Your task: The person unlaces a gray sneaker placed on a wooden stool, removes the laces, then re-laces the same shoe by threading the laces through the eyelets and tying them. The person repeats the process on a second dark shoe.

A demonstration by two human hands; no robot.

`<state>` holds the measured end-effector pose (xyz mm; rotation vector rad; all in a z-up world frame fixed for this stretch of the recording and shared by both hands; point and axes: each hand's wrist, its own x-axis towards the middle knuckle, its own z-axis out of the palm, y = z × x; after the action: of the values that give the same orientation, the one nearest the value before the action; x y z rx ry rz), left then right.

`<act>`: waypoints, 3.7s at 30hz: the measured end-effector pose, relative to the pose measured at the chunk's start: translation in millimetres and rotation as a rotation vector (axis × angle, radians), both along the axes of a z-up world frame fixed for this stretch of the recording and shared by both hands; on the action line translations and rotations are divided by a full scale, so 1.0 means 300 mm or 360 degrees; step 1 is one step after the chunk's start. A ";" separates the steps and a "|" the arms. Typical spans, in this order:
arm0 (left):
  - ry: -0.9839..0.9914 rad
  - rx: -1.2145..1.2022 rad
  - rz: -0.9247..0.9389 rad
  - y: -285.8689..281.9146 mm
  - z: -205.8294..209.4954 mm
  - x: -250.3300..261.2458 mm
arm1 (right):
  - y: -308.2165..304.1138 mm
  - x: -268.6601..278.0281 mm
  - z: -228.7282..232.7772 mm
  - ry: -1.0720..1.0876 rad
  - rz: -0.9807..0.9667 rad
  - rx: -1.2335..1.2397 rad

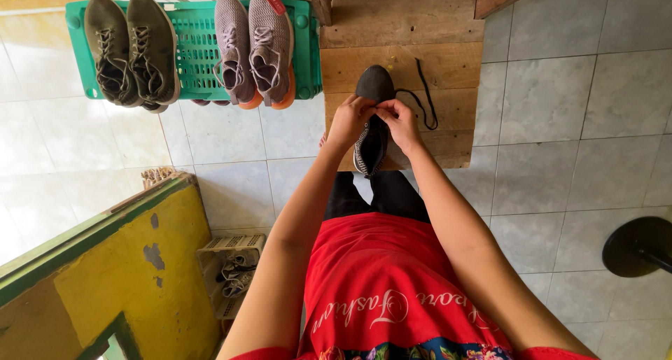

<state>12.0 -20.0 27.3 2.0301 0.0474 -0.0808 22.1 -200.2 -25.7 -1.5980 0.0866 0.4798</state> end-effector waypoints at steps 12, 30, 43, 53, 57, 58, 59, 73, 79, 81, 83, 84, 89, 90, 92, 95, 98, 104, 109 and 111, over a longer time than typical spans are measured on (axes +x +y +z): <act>0.0112 0.0399 -0.0168 -0.002 -0.057 0.002 | 0.031 -0.003 0.097 -0.0361 0.0057 -0.0304; 0.0320 0.0407 0.0269 -0.082 -0.036 -0.088 | 0.068 -0.052 0.012 -0.0876 -0.0127 -0.1080; 0.0317 0.0126 0.0162 -0.023 -0.128 -0.094 | 0.158 -0.078 -0.128 -0.0546 -0.0398 -0.1123; 0.0293 -0.0031 0.0196 0.037 -0.176 -0.067 | 0.137 -0.045 -0.224 0.0649 -0.0433 -0.0130; 0.0353 0.0114 0.0216 0.018 -0.146 -0.050 | 0.089 -0.023 -0.273 0.1173 -0.0577 0.0179; 0.0394 0.0153 0.0219 0.015 -0.135 -0.048 | 0.081 -0.018 -0.289 0.1342 -0.0636 0.0222; 0.0413 0.0170 0.0233 0.009 -0.124 -0.047 | 0.076 -0.013 -0.306 0.1465 -0.0688 0.0265; 0.0188 0.0377 0.0234 0.011 -0.079 -0.024 | 0.103 -0.021 -0.250 0.1383 -0.0716 0.0234; -0.0284 0.0958 -0.0336 0.023 -0.120 0.037 | 0.107 -0.015 -0.282 0.1390 -0.0724 0.0170; -0.0290 0.0990 -0.0396 0.031 -0.127 0.051 | 0.113 -0.011 -0.260 0.1383 -0.0746 0.0114; -0.0232 0.0895 -0.0342 0.032 -0.128 0.061 | 0.111 -0.004 -0.214 0.1191 -0.0668 0.0032; -0.0164 0.0787 -0.0260 0.034 -0.126 0.058 | 0.107 -0.015 -0.180 0.1009 -0.0577 -0.0021; 0.0181 -0.0154 0.0383 0.008 -0.127 0.016 | 0.088 -0.100 0.005 -0.0134 -0.0105 -0.0958; 0.0338 -0.0475 0.0468 -0.002 -0.133 -0.001 | 0.090 -0.106 0.029 -0.0218 -0.0015 -0.1071; 0.0429 -0.0814 0.0559 -0.007 -0.154 -0.016 | 0.094 -0.103 0.064 -0.0207 0.0126 -0.1138; 0.0288 -0.0830 0.0585 0.002 -0.205 -0.039 | 0.092 -0.096 0.083 -0.0100 0.0281 -0.1008; 0.0279 -0.0817 0.0571 0.021 -0.257 -0.054 | 0.082 -0.108 0.076 -0.0180 0.0455 -0.0956; 0.0364 -0.0938 0.0551 0.023 -0.306 -0.054 | 0.014 -0.109 0.023 -0.0121 0.0630 -0.0955; 0.0434 -0.0895 0.0695 0.052 -0.304 -0.057 | -0.078 -0.141 -0.018 -0.0080 0.0316 -0.1051; 0.0273 -0.1123 0.1025 0.089 -0.284 -0.045 | -0.119 -0.156 -0.034 -0.0047 0.0236 -0.1095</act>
<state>-1.6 6.9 -57.9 1.2261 0.6793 0.1224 -24.8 -235.9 -35.8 -2.2969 0.1193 0.5769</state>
